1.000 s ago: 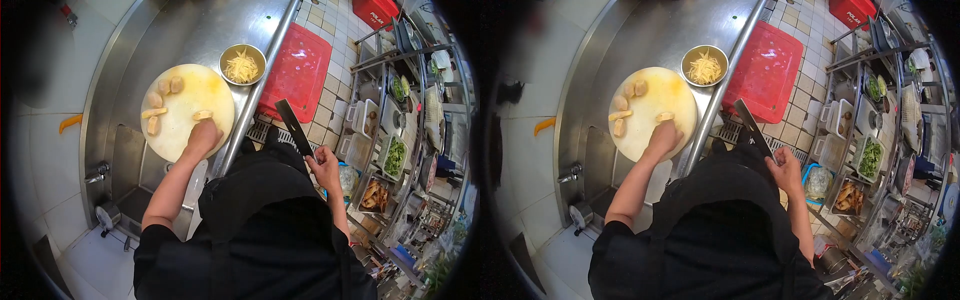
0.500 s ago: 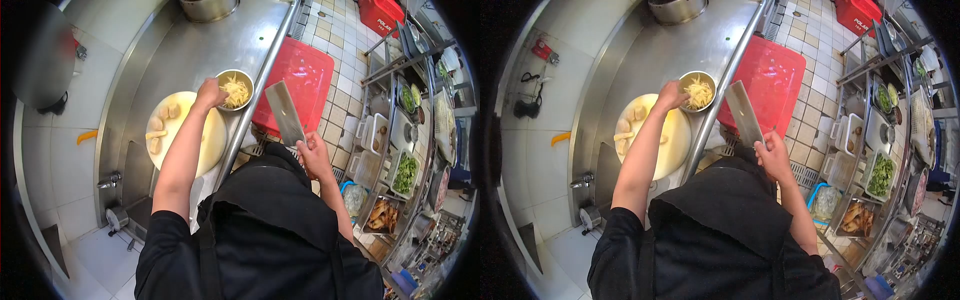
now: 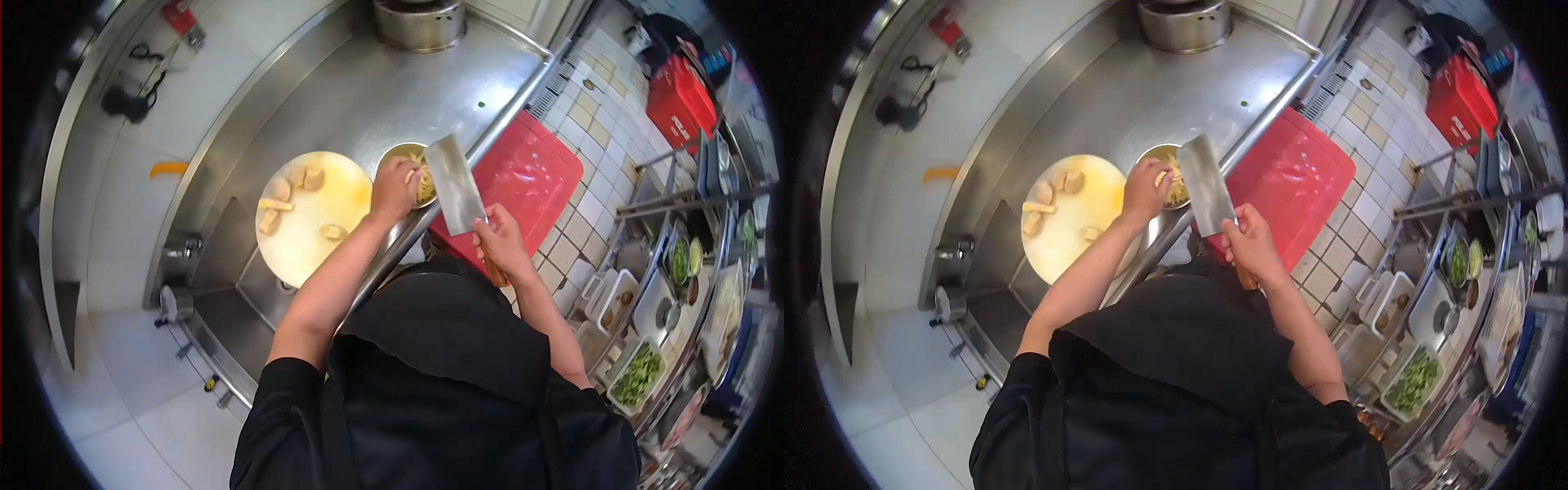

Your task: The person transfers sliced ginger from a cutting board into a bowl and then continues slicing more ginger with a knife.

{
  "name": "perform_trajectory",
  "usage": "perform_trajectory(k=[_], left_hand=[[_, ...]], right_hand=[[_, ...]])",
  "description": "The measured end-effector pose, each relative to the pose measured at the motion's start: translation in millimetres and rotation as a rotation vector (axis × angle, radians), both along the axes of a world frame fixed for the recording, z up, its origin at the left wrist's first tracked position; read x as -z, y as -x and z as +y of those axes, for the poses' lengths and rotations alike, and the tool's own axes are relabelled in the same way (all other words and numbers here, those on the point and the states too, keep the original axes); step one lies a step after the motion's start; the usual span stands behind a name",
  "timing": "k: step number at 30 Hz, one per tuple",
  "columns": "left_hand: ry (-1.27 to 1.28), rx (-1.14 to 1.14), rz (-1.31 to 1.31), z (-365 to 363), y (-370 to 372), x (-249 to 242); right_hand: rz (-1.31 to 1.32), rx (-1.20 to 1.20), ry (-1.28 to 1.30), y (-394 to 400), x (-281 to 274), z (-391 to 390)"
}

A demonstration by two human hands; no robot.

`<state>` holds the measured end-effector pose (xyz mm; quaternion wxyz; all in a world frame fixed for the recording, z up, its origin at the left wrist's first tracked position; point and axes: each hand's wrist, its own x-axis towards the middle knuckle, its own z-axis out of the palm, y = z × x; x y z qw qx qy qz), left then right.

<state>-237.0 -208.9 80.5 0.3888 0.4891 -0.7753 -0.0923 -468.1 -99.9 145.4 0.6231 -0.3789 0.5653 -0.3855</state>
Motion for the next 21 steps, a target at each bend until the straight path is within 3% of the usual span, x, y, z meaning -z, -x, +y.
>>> perform_trajectory(k=[2, 6, 8, 9, 10, 12, 14, 18, 21], left_hand=[[-0.134, -0.141, 0.022, -1, -37, 16], [-0.289, -0.532, 0.272, 32, -130, 2], [-0.55, -0.638, 0.135, 60, -162, -13], [-0.716, -0.617, 0.107, 71, -176, -3], [-0.729, -0.63, 0.102, 83, -177, 5], [-0.706, -0.433, 0.054, 103, -172, 17], [-0.686, -0.462, 0.013, 115, -152, 2], [-0.636, -0.379, 0.216, 139, -143, 7], [-0.624, -0.322, 0.245, 155, -143, 10]], right_hand=[[0.008, -0.019, -0.04, 4, 2, -7], [0.078, -0.043, -0.056, 21, 2, -17], [0.157, -0.186, -0.028, 24, 0, -22], [0.199, -0.246, -0.041, 22, -6, -25], [0.192, -0.258, -0.055, 17, -8, -28], [0.271, -0.487, 0.023, 5, -6, -36], [0.323, -0.574, 0.15, -16, 4, -37], [0.529, -0.823, 0.474, -60, 16, -33], [0.578, -0.976, 0.467, -89, 15, -31]])
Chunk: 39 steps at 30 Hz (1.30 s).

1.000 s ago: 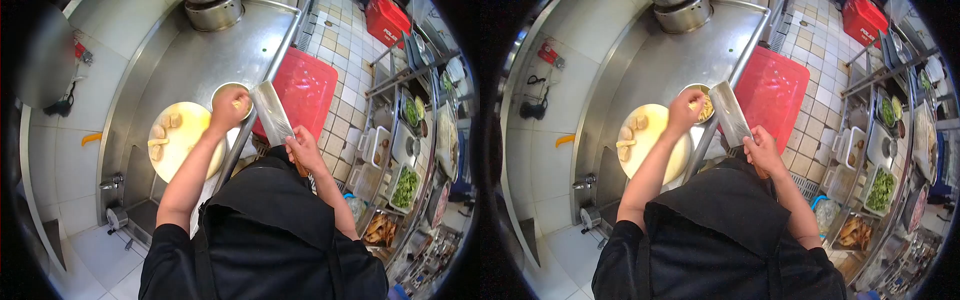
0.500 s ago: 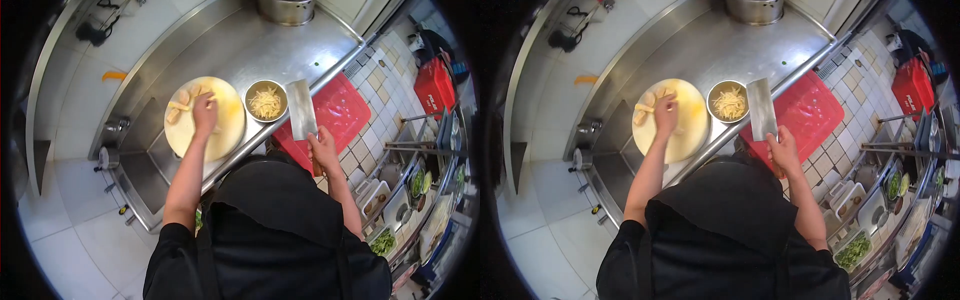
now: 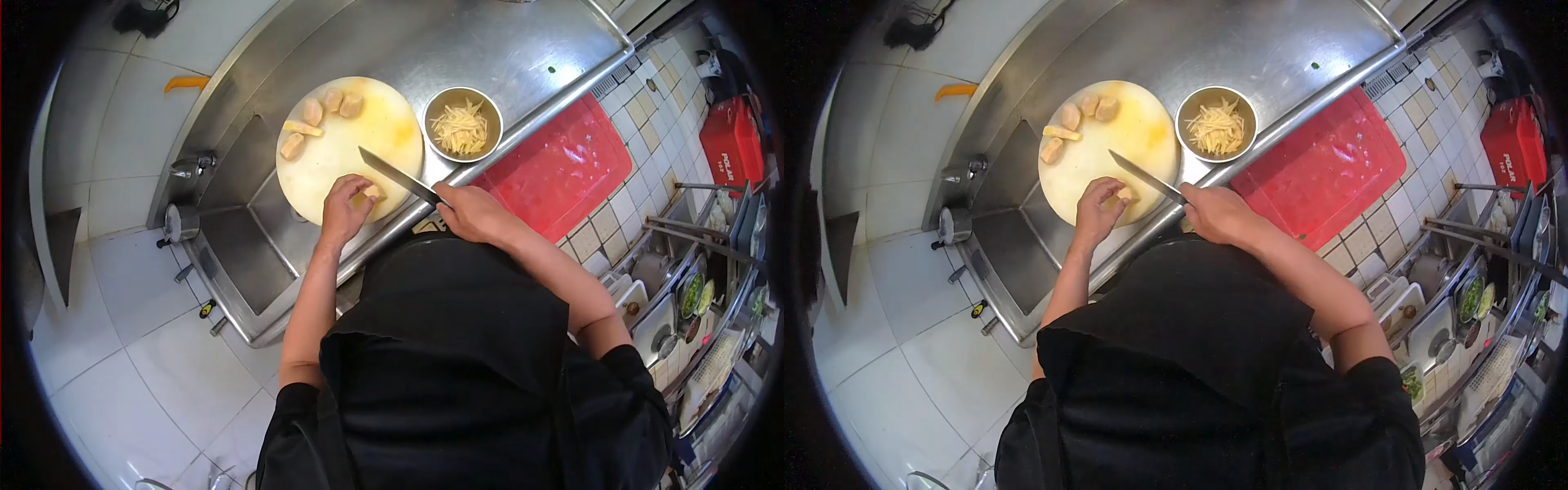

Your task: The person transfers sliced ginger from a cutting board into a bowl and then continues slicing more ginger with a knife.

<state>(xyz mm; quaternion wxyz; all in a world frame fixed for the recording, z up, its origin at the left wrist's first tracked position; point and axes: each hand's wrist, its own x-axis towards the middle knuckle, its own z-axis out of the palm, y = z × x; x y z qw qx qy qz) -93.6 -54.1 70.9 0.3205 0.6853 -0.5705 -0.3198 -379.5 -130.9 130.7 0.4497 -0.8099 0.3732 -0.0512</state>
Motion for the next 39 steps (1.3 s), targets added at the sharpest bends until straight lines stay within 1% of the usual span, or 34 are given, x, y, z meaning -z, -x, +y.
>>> perform_trajectory(k=[1, 2, 3, 4, 5, 6, 9, 10, 12, 16, 18, 25, 27, 33, 39], left_hand=[[0.013, -0.053, -0.002, 3, 1, 1], [0.027, -0.105, -0.002, 4, 2, 3], [0.023, -0.093, 0.0, 6, 3, 2], [0.073, -0.064, -0.055, 7, 5, 2], [0.124, -0.038, -0.107, 6, 7, 3], [0.141, -0.049, -0.055, 5, 9, 4], [0.084, -0.09, -0.102, 4, 10, 6], [0.07, -0.082, -0.095, 5, 10, 4], [0.05, -0.067, -0.147, 5, 10, 1], [0.022, -0.089, -0.102, 10, 10, 1], [0.022, -0.094, -0.127, 11, 11, 0], [0.072, -0.115, -0.063, 13, 11, 3], [0.014, -0.104, -0.09, 11, 12, -1], [0.024, -0.112, -0.06, 11, 10, 2], [0.018, -0.13, -0.036, 10, 12, 1]], right_hand=[[-0.003, 0.012, -0.007, -8, 5, 3], [0.027, -0.018, 0.041, -16, 11, 5], [0.059, -0.048, 0.091, -22, 11, 7], [0.064, -0.037, 0.089, -26, 9, 10], [0.085, -0.039, 0.141, -28, 5, 14], [0.107, -0.043, 0.189, -29, -1, 18], [0.159, -0.05, 0.217, -27, -15, 27], [0.166, -0.045, 0.203, -26, -19, 33], [0.18, -0.033, 0.255, -21, -26, 42], [0.217, -0.043, 0.208, -16, -45, 52], [0.272, -0.047, 0.209, -17, -51, 56], [0.328, -0.038, 0.198, -27, -50, 59], [0.34, -0.022, 0.194, -29, -50, 58], [0.349, -0.083, 0.218, -35, -48, 54], [0.358, -0.07, 0.168, -43, -31, 49]])
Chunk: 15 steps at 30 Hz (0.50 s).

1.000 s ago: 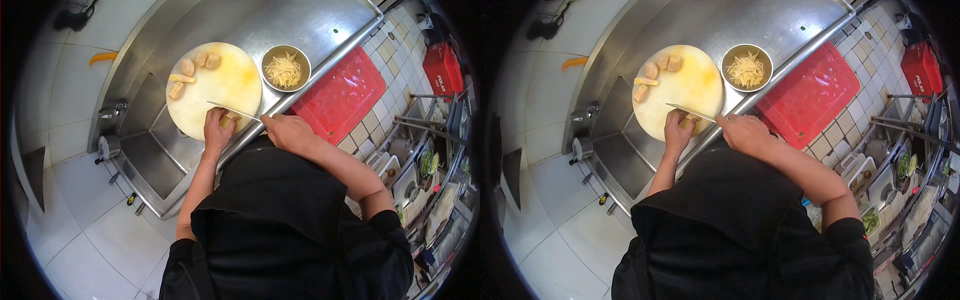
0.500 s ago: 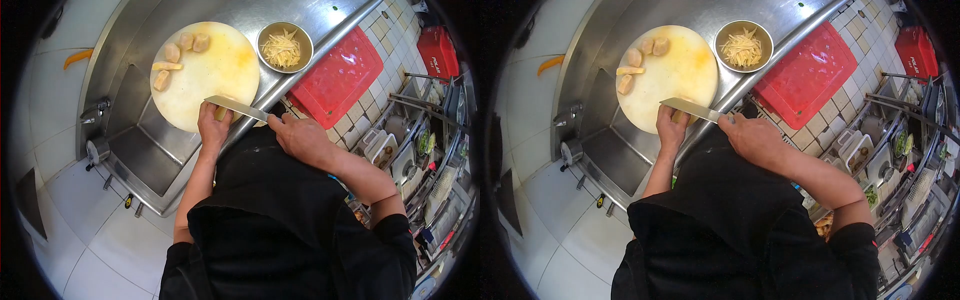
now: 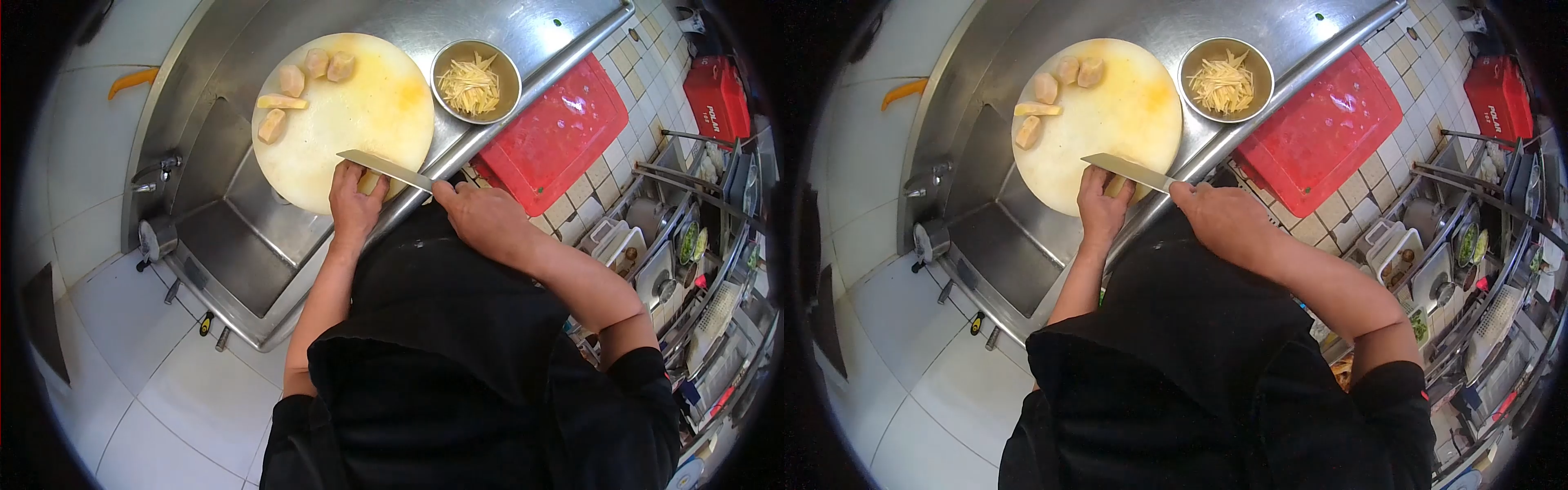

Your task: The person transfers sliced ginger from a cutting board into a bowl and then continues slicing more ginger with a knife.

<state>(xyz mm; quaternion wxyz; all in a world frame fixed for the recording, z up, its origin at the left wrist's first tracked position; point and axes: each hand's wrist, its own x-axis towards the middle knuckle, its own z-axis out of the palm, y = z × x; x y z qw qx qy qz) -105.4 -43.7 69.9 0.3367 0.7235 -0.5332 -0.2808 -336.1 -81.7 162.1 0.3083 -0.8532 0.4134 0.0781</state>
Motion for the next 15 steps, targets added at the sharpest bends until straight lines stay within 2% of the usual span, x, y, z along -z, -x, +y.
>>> perform_trajectory(k=[4, 6, 11, 15], left_hand=[[0.041, 0.001, 0.012, 1, -2, 5], [0.033, 0.059, -0.073, 1, -3, 5], [0.064, 0.031, -0.018, 0, -4, 11], [0.065, 0.012, 0.04, 1, -2, 7]], right_hand=[[-0.068, -0.006, -0.034, -8, 6, -10], [-0.127, -0.002, -0.095, -13, 13, -15], [-0.127, -0.005, -0.07, -22, 27, -24], [-0.175, 0.017, 0.023, -11, 13, -15]])
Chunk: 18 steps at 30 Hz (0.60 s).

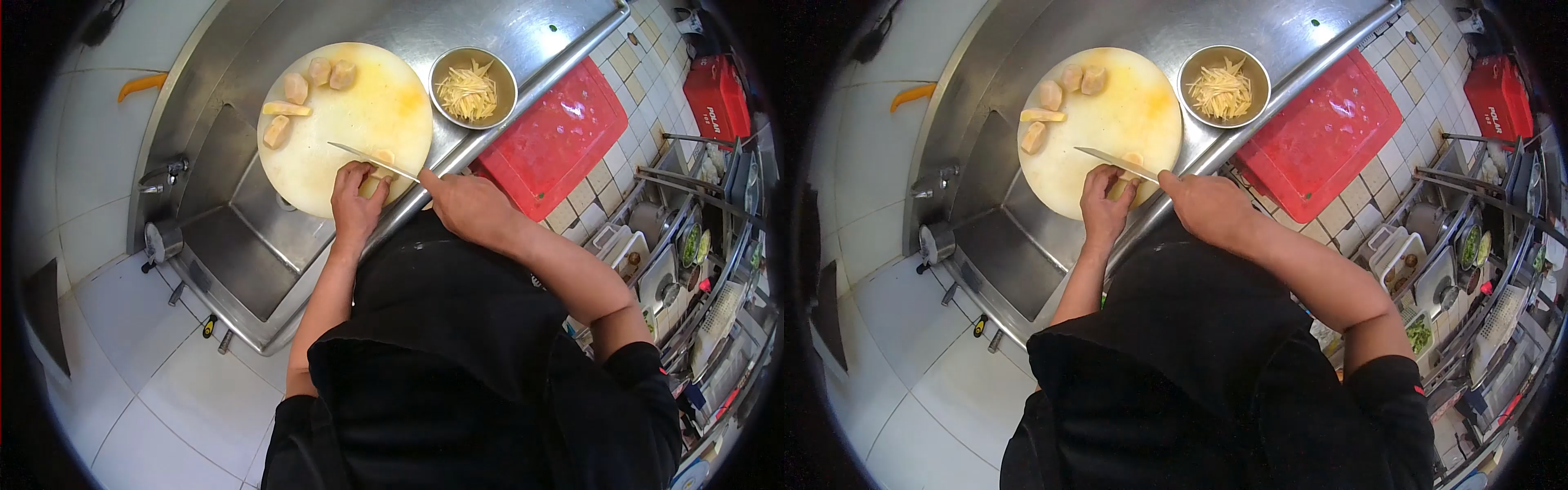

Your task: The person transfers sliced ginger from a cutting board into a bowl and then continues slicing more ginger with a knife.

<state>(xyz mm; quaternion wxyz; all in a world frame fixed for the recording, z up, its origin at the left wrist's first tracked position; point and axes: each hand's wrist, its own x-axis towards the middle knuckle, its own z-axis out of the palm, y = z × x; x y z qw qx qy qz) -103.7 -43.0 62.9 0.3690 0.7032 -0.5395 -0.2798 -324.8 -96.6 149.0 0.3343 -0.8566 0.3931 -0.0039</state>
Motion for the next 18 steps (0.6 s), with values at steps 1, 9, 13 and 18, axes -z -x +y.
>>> perform_trajectory(k=[1, 9, 13, 18], left_hand=[[-0.003, 0.0, -0.002, 0, 0, -2], [-0.006, -0.012, -0.027, 2, 0, 3], [-0.005, -0.015, -0.028, 2, -1, 1], [-0.017, -0.012, -0.008, 1, 0, -2]], right_hand=[[-0.002, 0.0, -0.003, 4, -7, 3], [0.091, -0.006, -0.003, 24, -21, 21], [0.09, -0.007, -0.005, 24, -19, 22], [0.062, 0.004, 0.012, 20, -16, 21]])
